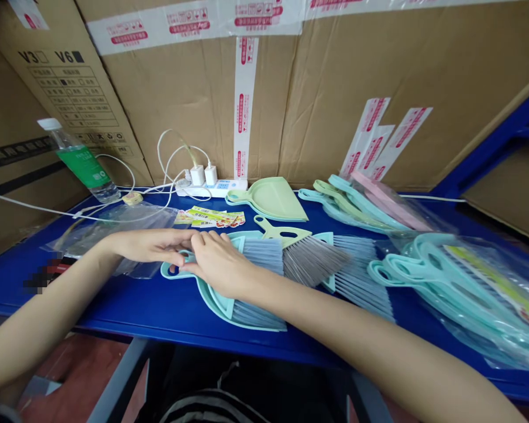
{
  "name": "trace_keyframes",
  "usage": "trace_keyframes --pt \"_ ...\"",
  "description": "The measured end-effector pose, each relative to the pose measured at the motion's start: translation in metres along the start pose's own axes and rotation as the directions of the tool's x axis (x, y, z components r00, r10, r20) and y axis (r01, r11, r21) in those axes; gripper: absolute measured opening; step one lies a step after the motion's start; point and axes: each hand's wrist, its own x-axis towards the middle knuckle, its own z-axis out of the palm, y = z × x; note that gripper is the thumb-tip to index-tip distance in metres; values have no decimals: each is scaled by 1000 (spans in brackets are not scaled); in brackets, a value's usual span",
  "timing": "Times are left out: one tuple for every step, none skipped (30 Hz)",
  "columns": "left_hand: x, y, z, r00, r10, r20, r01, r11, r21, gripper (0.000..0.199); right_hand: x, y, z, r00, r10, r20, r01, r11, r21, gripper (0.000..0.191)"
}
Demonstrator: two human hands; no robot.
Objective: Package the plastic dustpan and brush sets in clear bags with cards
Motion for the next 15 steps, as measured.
trace_keyframes --pt "0 -1 0 1000 -5 -3 5 1000 -7 38 -1 2 3 999 -31 -31 32 999 16 9" --pt "-1 -3 0 1000 -10 -17 10 1000 0 36 -2 5 5 996 -67 -65 69 997 35 5" --pt "-1 -5 0 999 -18 -34 19 1000 17 35 -4 8 5 990 -100 -102 106 993 54 9" --pt "-2 -7 0 998 -28 -51 30 999 35 35 -7 13 3 982 -125 -140 135 988 68 14" --pt "-2 -8 1 997 -46 -59 49 998 45 36 -10 19 -1 975 -138 -173 152 986 75 18" --pt "-3 -8 1 996 -67 -57 70 997 46 37 -15 27 -8 971 -125 -203 141 988 64 20" --pt "-4 -7 1 995 -87 -51 89 995 38 40 -20 37 -16 971 -93 -220 101 995 27 21" --pt "-4 -6 0 994 -104 -40 105 994 30 42 -26 48 -24 979 -52 -197 44 998 -41 22" --pt "-5 -4 0 993 -117 -30 118 992 33 42 -32 59 -33 987 6 -162 -26 992 -122 22" --pt "-5 -1 0 992 -123 -24 124 991 51 40 -38 71 -40 989 80 -122 -104 974 -202 23" --pt "-5 1 -1 992 -125 -24 126 988 87 36 -43 81 -46 983 156 -100 -177 947 -269 25" --pt "-5 4 -1 993 -118 -29 121 983 139 32 -48 90 -50 972 221 -82 -236 921 -311 26" --pt "-4 6 -1 994 -104 -42 111 974 199 28 -52 97 -53 962 268 -57 -272 906 -325 28" --pt "-4 8 -1 995 -83 -61 96 962 257 25 -55 103 -54 952 303 -30 -297 900 -319 29" --pt "-4 10 -1 995 -60 -81 83 947 309 23 -57 106 -54 946 325 -3 -311 901 -301 29"
